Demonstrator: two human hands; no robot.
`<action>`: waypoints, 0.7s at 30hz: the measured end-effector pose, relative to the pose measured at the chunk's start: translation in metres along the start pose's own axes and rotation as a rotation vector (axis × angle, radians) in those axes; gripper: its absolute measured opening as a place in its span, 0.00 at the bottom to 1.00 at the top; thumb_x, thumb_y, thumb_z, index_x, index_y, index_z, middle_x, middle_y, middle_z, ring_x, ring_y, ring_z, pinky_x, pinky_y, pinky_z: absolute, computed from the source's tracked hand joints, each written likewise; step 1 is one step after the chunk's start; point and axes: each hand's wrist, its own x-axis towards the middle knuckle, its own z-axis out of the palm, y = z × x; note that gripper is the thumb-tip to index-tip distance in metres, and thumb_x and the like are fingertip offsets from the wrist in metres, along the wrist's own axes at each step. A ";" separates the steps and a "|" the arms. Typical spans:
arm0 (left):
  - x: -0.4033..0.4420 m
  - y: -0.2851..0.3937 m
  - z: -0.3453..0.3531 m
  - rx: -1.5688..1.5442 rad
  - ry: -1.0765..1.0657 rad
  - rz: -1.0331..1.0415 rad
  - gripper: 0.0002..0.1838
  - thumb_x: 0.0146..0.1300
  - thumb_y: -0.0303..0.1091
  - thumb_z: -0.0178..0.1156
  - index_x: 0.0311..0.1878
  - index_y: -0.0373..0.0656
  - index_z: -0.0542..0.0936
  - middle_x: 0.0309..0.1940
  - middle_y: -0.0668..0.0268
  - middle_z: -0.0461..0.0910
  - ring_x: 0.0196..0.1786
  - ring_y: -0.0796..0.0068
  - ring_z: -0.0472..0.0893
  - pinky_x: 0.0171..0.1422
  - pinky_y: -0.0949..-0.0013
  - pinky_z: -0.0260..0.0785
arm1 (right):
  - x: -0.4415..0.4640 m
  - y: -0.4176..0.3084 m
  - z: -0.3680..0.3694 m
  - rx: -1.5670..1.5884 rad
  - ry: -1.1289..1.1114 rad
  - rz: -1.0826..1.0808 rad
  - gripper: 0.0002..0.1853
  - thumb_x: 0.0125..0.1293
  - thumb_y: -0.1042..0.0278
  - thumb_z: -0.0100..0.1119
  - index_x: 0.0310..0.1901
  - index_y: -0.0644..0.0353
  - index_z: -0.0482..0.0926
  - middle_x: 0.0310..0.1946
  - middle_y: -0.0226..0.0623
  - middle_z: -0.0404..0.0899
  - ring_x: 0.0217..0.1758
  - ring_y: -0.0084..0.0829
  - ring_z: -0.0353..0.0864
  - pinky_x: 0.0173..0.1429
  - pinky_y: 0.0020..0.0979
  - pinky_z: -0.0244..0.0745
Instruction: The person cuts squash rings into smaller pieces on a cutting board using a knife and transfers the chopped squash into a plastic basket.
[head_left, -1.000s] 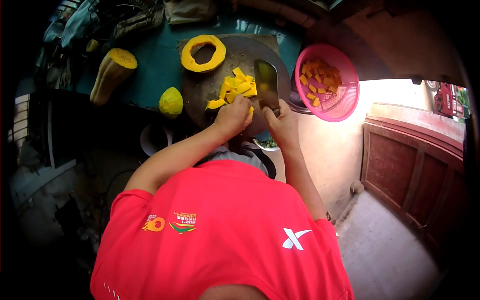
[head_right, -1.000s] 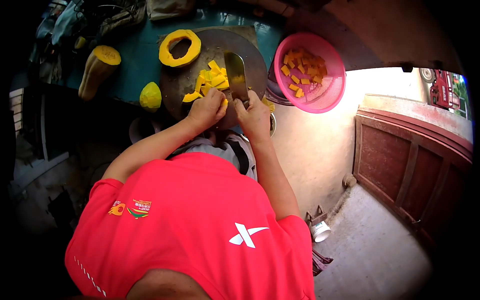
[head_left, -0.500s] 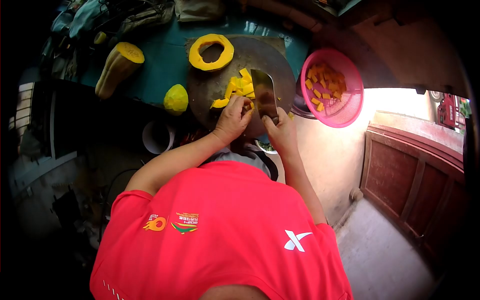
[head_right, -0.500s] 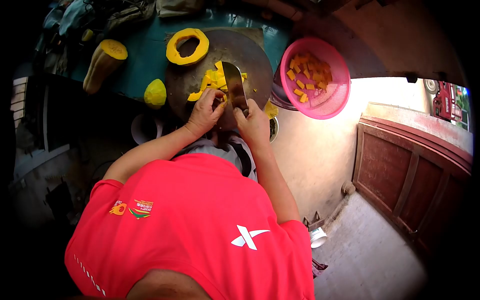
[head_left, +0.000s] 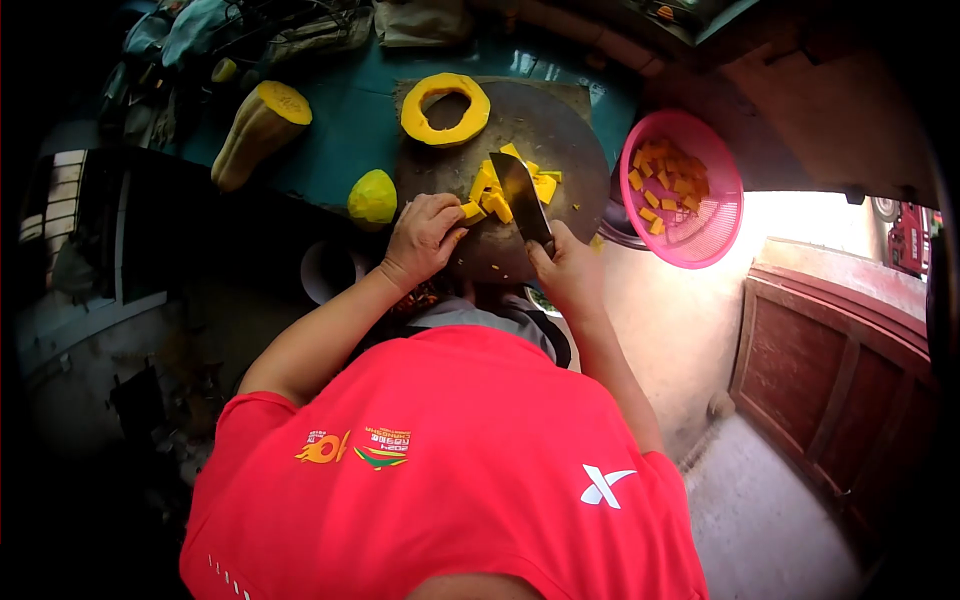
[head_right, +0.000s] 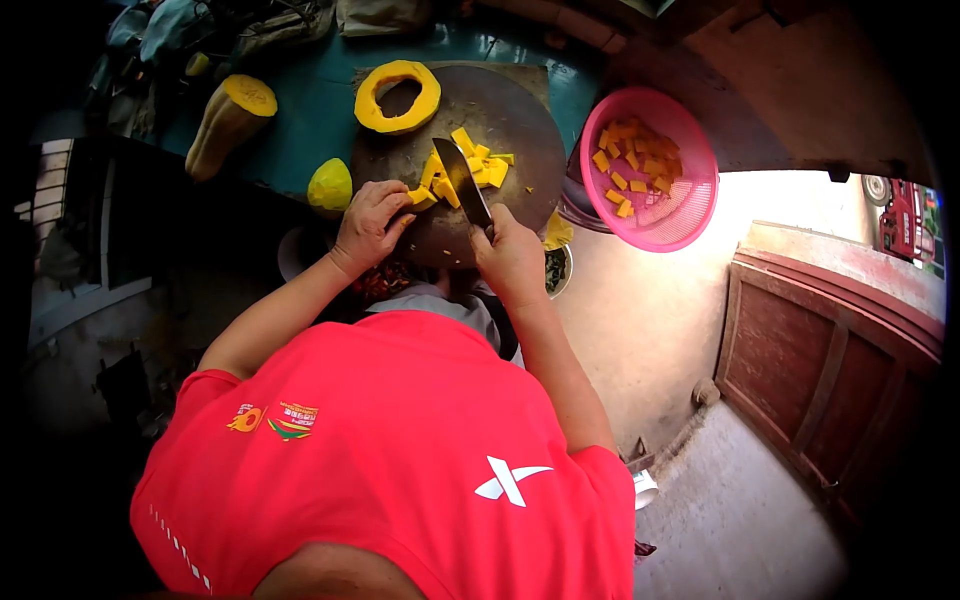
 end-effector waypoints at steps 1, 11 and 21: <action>-0.002 -0.002 0.003 0.001 0.029 0.039 0.11 0.51 0.25 0.69 0.39 0.41 0.80 0.43 0.61 0.79 0.46 0.56 0.78 0.51 0.61 0.72 | 0.001 -0.005 0.001 -0.030 -0.031 -0.022 0.13 0.63 0.59 0.60 0.35 0.59 0.72 0.26 0.49 0.80 0.34 0.54 0.81 0.37 0.50 0.72; 0.005 -0.010 0.008 0.056 -0.004 0.144 0.17 0.52 0.24 0.59 0.47 0.45 0.83 0.46 0.63 0.80 0.48 0.58 0.77 0.51 0.61 0.74 | 0.006 -0.040 0.011 -0.387 -0.141 -0.177 0.10 0.63 0.62 0.57 0.39 0.58 0.71 0.29 0.53 0.81 0.36 0.57 0.81 0.41 0.54 0.74; -0.003 -0.015 0.015 0.016 0.044 0.143 0.12 0.52 0.24 0.63 0.42 0.43 0.81 0.43 0.62 0.79 0.44 0.57 0.77 0.46 0.62 0.74 | 0.018 -0.022 0.040 -0.422 -0.166 -0.140 0.11 0.62 0.64 0.56 0.38 0.63 0.71 0.30 0.57 0.81 0.37 0.59 0.81 0.42 0.55 0.74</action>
